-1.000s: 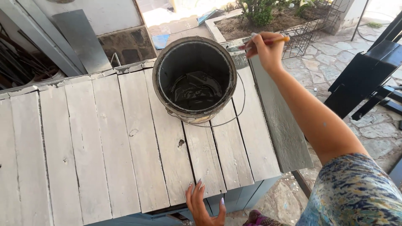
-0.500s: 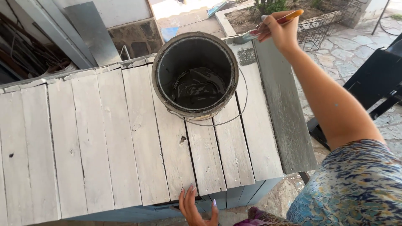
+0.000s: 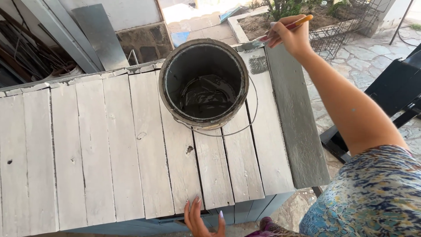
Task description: Painting a small wooden structure with grey paint using a paintbrush in an outdoor workspace.
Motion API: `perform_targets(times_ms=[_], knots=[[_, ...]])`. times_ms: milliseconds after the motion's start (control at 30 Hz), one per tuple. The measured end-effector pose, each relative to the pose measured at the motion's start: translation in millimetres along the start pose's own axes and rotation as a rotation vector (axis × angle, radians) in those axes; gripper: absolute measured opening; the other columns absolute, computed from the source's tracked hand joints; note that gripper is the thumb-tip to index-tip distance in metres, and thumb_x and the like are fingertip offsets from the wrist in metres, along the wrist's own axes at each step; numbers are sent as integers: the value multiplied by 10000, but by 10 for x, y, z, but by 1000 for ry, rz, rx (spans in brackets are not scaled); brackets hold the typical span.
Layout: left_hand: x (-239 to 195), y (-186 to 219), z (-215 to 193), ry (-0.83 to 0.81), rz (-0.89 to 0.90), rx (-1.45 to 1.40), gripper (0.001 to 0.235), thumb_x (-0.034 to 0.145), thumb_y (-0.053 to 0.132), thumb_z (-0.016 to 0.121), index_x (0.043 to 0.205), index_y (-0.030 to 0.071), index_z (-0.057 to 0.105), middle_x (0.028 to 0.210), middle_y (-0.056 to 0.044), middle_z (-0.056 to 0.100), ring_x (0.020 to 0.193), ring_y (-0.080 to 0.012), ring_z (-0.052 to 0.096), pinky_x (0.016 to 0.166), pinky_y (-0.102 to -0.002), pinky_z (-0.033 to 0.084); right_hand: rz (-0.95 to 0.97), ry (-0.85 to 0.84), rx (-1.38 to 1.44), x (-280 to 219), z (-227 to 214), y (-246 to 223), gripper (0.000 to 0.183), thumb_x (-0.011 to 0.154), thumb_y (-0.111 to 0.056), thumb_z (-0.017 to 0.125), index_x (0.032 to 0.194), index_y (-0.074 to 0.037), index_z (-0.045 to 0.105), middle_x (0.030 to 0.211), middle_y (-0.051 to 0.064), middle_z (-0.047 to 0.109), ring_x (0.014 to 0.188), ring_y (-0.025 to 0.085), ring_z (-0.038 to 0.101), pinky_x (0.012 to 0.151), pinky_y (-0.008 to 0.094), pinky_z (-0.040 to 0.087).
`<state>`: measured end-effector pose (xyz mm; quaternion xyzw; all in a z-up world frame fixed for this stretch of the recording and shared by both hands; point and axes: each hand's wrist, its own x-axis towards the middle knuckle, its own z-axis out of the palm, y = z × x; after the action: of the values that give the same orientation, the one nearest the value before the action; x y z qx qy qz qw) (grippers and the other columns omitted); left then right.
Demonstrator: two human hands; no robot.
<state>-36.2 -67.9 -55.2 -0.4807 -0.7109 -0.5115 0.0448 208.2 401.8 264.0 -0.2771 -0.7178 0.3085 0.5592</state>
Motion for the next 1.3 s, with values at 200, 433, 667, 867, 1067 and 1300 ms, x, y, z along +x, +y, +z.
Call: perform_targets(times_ms=[200, 433, 667, 867, 1067, 1300], knots=[[-40, -66, 135, 25, -10, 41, 766, 734, 402, 794, 1400, 98, 571, 1419, -87, 620, 1484, -382, 416, 1138, -525, 445, -96, -25, -73, -63, -43, -415, 233, 1067, 5, 550, 909, 65, 710, 801, 186, 708, 618, 230, 708, 555, 285, 639], [147, 183, 90, 39, 66, -16, 741, 771, 371, 757, 1410, 65, 538, 1448, -107, 600, 1490, -372, 414, 1156, -528, 426, 32, -14, -33, -53, -54, -85, 213, 1065, 36, 596, 889, 38, 716, 795, 173, 736, 579, 207, 738, 487, 214, 640], [41, 102, 98, 61, 48, 25, 771, 756, 395, 763, 1423, 84, 532, 1446, -105, 602, 1493, -377, 408, 1141, -537, 432, -48, -56, -336, -97, -26, -480, 245, 1070, 52, 573, 862, 49, 702, 758, 191, 732, 561, 192, 736, 429, 200, 575], [133, 182, 20, 127, 39, 5, 764, 760, 366, 749, 1436, 89, 525, 1447, -96, 603, 1494, -394, 405, 1158, -539, 425, 99, 94, -61, 58, -97, -33, 138, 1091, 53, 615, 967, 25, 669, 797, 121, 730, 593, 157, 759, 468, 169, 658], [6, -76, 125, 163, 6, 50, 769, 739, 443, 745, 1398, 94, 557, 1434, -98, 620, 1496, -377, 418, 1169, -532, 417, -95, 5, -507, -32, -361, -348, 344, 1068, -48, 550, 757, -39, 697, 641, 81, 659, 532, 123, 658, 691, 164, 555], [41, -154, 44, 195, 40, 74, 757, 739, 421, 744, 1394, 90, 560, 1415, -90, 622, 1492, -374, 417, 1156, -490, 461, 54, -50, -691, 45, 92, -140, 398, 1073, -52, 595, 681, -115, 605, 585, -6, 613, 526, 59, 568, 758, 187, 561]])
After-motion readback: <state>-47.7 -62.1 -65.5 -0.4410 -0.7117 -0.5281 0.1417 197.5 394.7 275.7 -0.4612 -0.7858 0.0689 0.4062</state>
